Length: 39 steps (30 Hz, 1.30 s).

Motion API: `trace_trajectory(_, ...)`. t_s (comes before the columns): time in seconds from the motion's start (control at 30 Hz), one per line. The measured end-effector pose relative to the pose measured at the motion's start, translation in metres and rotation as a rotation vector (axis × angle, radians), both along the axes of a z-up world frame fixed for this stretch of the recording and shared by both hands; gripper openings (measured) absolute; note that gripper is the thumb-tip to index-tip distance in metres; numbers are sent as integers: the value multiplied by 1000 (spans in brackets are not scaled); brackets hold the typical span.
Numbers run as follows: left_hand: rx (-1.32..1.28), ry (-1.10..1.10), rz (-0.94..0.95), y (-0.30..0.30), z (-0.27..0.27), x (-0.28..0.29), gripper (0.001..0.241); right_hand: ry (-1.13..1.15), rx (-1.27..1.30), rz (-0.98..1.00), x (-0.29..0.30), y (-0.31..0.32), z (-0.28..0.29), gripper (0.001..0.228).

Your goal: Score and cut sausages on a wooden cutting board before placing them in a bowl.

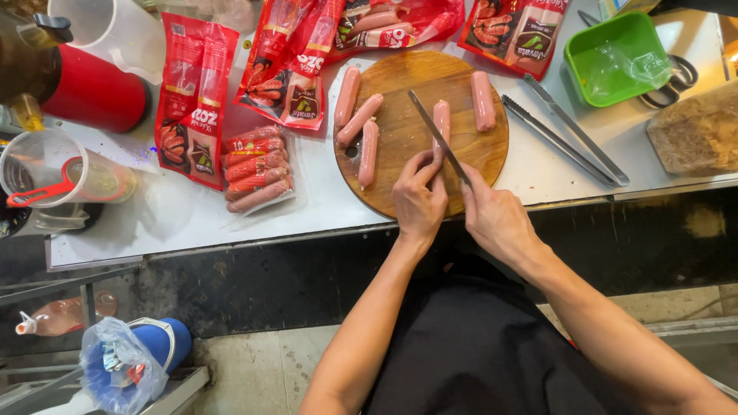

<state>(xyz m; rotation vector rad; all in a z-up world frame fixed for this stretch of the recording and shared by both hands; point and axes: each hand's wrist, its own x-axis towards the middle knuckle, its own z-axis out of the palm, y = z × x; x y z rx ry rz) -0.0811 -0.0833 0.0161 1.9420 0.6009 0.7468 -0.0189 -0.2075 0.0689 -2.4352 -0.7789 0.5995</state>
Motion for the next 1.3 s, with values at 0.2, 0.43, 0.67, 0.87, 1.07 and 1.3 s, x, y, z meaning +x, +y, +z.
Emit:
trace_trajectory(0.2,233,-24,22,-2,8,15,22,6,46,-102,7,-9,21,38)
trace_trajectory(0.43,191,175,65,24,-8,37,21,10,79,-108,8,-17,12,38)
trace_trajectory(0.67,-170,110,91,14,9,30,22,14,53,-101,15,-13,13,38)
trace_trajectory(0.87,10,9,76,10,-6,27,16,-43,35,-38,19,-4,0,39)
trace_trajectory(1.07,31,15,61,0,-4,15,17,-39,3,-20,25,8,-2,38)
trace_trajectory(1.3,-14,-21,28,-1,-6,7,20,-30,13,10,18,7,-2,41)
